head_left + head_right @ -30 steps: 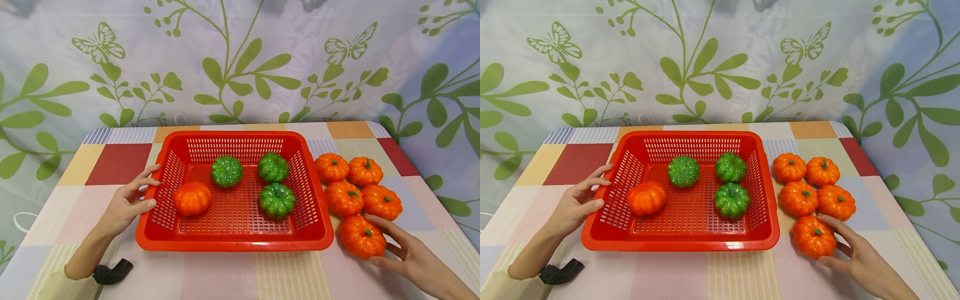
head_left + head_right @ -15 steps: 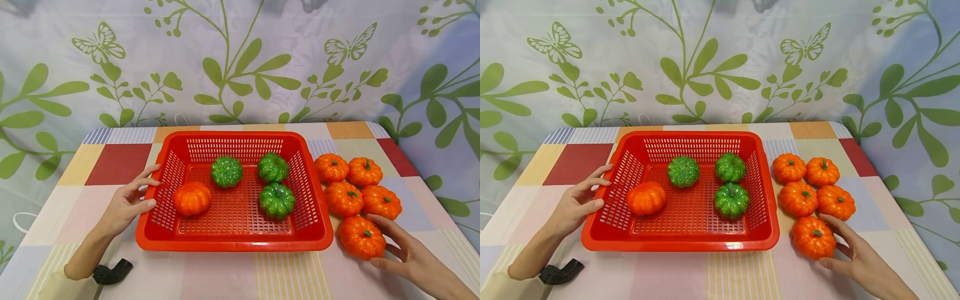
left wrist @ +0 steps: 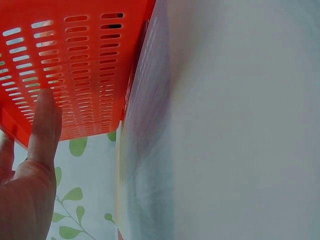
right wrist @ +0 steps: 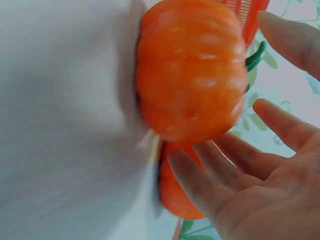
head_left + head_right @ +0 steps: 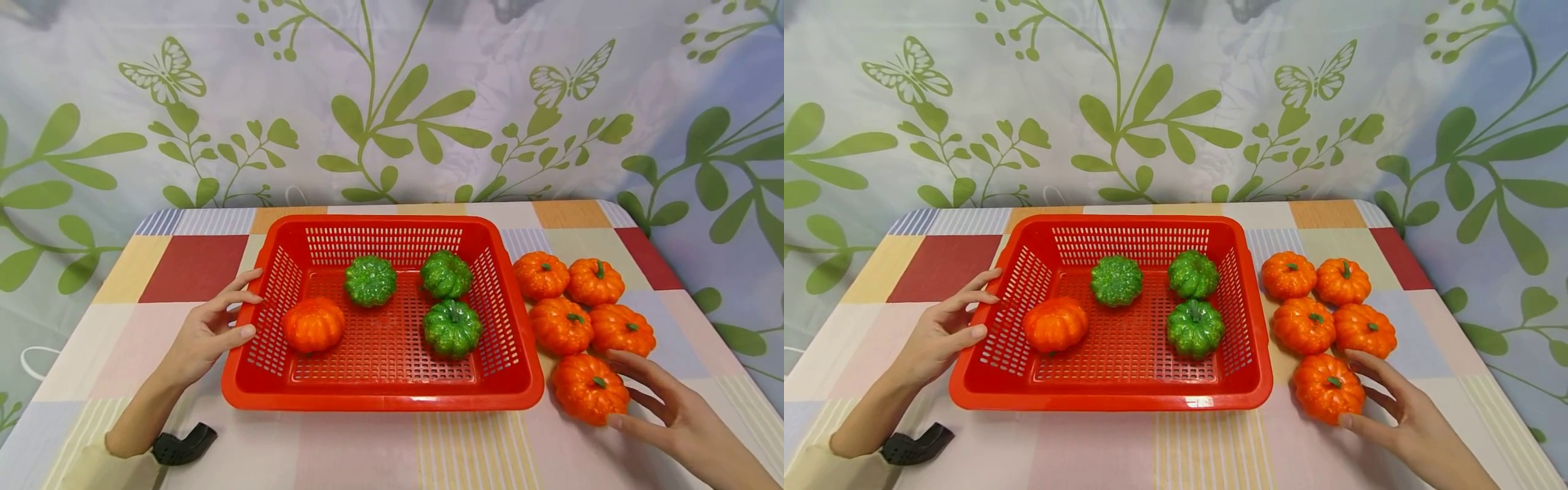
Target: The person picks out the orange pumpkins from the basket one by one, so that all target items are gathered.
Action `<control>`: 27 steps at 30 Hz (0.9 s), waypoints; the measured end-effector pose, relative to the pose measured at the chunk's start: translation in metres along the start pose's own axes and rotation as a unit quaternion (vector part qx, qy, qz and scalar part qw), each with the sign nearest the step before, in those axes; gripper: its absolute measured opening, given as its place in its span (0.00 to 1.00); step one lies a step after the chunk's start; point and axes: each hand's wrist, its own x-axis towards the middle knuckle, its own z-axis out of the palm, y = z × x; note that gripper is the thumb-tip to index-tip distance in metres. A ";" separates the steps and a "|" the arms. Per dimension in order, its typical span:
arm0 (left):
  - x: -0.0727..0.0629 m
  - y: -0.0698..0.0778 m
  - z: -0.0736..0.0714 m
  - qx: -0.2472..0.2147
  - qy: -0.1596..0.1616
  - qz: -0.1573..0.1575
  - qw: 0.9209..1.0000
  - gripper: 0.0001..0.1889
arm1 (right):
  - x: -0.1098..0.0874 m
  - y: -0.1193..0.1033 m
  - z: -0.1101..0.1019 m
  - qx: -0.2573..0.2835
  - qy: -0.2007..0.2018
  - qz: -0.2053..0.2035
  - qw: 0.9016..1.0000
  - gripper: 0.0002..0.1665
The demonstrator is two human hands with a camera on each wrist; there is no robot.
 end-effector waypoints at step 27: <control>0.001 0.003 0.002 0.006 0.014 0.000 1.000 0.19 | 0.028 -0.124 0.002 0.056 0.007 -0.139 0.989 0.42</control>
